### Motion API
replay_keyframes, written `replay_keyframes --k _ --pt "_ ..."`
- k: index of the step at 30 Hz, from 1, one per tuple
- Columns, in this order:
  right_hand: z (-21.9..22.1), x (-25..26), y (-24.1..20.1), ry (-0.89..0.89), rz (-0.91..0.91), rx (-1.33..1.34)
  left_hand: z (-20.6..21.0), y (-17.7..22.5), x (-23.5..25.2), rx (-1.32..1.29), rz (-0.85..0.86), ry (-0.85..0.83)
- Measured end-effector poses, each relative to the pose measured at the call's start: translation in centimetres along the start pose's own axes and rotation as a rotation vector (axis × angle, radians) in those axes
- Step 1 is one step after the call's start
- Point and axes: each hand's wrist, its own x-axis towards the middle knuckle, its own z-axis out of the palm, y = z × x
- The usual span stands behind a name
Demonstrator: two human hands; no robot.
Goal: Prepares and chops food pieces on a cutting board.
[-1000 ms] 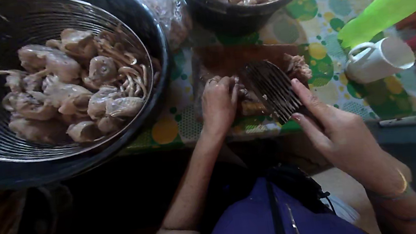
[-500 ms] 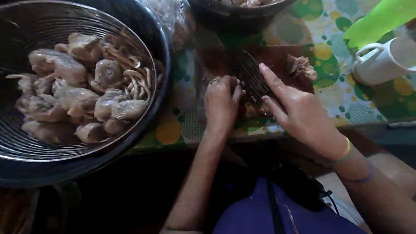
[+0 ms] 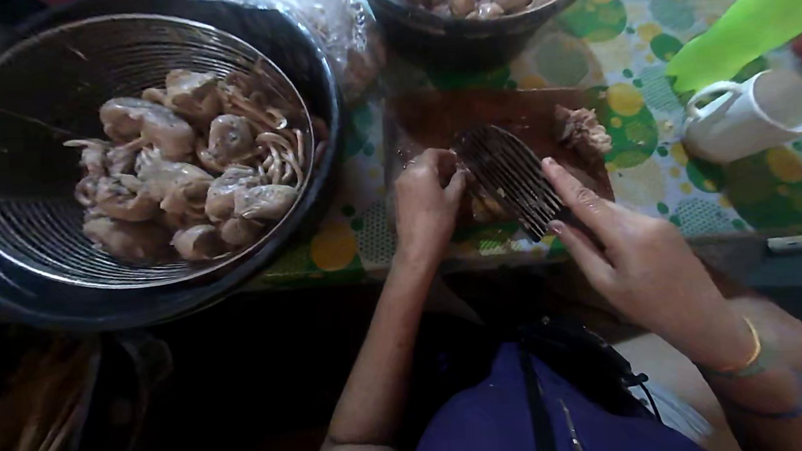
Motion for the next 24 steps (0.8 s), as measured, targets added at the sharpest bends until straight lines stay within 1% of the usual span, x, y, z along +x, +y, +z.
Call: replay_keyframes --k 5,7,9,12,18,22,24 --pt "0.1 0.4 0.2 -0.044 0.010 0.023 0.3 0.0 0.6 0.084 0.007 -0.024" --pt "0.0 0.3 0.4 -0.022 0.019 0.022 0.3 0.0 0.8 0.103 0.015 -0.021" --pt "-0.2 0.2 0.3 -0.001 0.008 0.000 0.5 -0.1 0.9 0.099 0.024 -0.004" --pt "-0.2 0.2 0.2 -0.022 0.000 -0.031 0.7 -0.4 0.9 0.099 0.036 0.006" --pt "-0.5 0.3 0.1 -0.021 -0.002 0.003 0.6 -0.4 1.0 0.113 0.043 0.020" --pt "-0.1 0.3 -0.3 -0.046 0.008 -0.050 0.7 -0.6 1.0 0.130 0.066 0.028" --pt "-0.1 0.4 -0.7 -0.051 -0.005 -0.086 0.5 -0.2 1.0 0.141 0.047 0.007"
